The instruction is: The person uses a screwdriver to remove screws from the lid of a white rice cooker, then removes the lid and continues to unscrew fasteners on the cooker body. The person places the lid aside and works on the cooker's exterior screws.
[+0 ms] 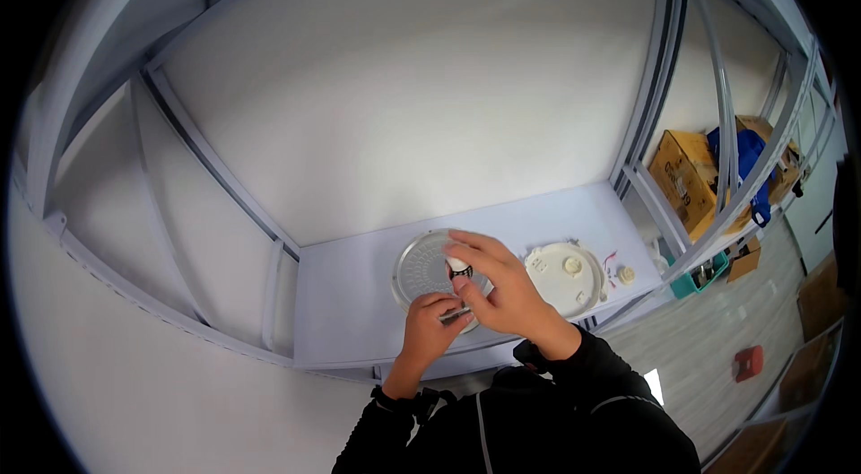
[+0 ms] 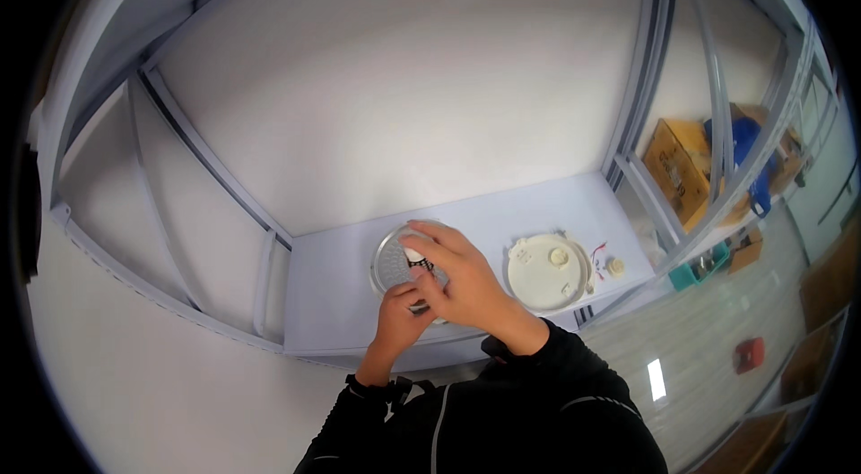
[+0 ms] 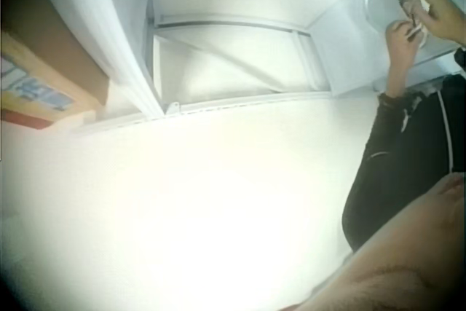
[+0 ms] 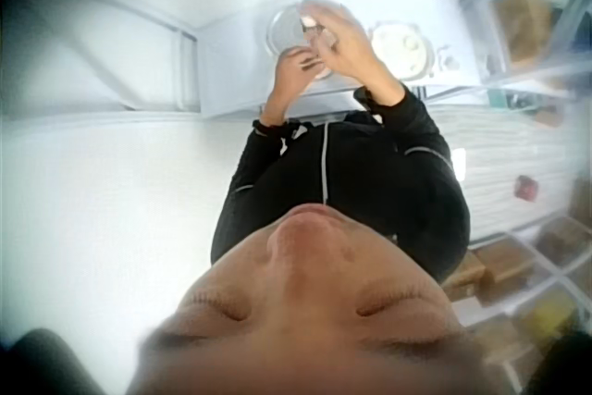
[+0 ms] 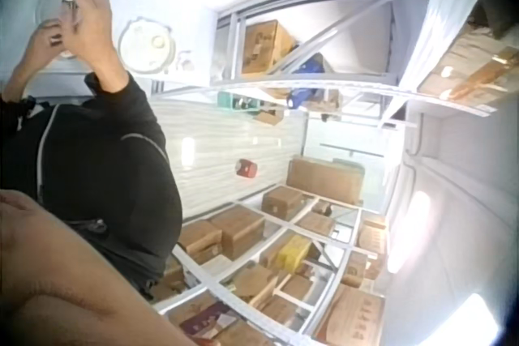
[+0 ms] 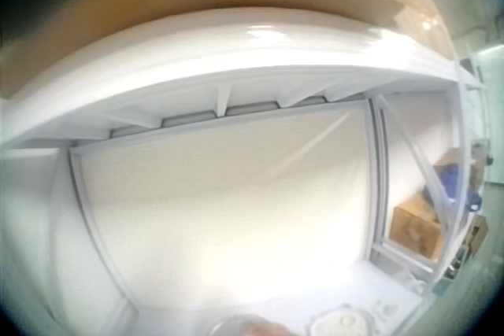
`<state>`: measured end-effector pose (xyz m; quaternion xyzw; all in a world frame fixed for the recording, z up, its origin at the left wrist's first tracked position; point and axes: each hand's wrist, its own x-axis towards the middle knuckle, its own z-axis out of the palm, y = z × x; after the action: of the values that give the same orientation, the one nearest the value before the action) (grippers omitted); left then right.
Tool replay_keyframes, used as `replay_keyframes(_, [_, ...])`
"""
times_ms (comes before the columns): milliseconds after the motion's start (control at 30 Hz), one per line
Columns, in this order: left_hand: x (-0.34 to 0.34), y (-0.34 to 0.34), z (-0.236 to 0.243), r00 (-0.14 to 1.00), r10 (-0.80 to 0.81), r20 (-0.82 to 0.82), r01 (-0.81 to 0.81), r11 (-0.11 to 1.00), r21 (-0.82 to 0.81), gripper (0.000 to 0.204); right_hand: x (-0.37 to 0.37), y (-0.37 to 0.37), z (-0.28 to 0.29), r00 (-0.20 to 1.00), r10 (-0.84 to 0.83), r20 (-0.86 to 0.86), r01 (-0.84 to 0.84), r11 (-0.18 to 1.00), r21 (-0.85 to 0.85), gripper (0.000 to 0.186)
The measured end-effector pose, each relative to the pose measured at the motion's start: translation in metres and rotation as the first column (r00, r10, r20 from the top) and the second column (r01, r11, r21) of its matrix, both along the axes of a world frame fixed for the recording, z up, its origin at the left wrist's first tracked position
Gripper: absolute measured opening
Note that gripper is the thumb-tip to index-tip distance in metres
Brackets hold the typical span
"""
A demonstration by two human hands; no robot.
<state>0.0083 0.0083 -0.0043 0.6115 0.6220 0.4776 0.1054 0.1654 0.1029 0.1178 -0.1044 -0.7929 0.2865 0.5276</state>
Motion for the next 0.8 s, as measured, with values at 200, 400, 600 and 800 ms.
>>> replay_keyframes(200, [-0.001, 0.0, -0.004, 1.0, 0.003, 0.015, -0.003, 1.0, 0.002, 0.027, 0.01, 0.004, -0.006, 0.988, 0.119, 0.095, -0.11, 0.99, -0.091, 0.046])
replay_keyframes(400, [-0.001, 0.001, -0.004, 0.998, 0.021, -0.063, -0.017, 0.998, 0.06, 0.029, 0.01, -0.003, -0.001, 0.988, 0.14, 0.063, -0.13, 0.983, -0.132, 0.045])
replay_keyframes(600, [-0.001, -0.002, -0.006, 0.996, 0.049, -0.069, -0.048, 0.999, 0.017, 0.029, 0.014, 0.007, -0.014, 0.988, 0.139, 0.068, -0.131, 0.985, -0.117, 0.044])
replay_keyframes(800, [-0.001, 0.0, -0.009, 0.996, 0.058, -0.062, -0.056, 0.998, 0.025, 0.028, 0.009, 0.006, -0.008, 0.997, 0.079, 0.023, -0.079, 0.997, 0.004, 0.044])
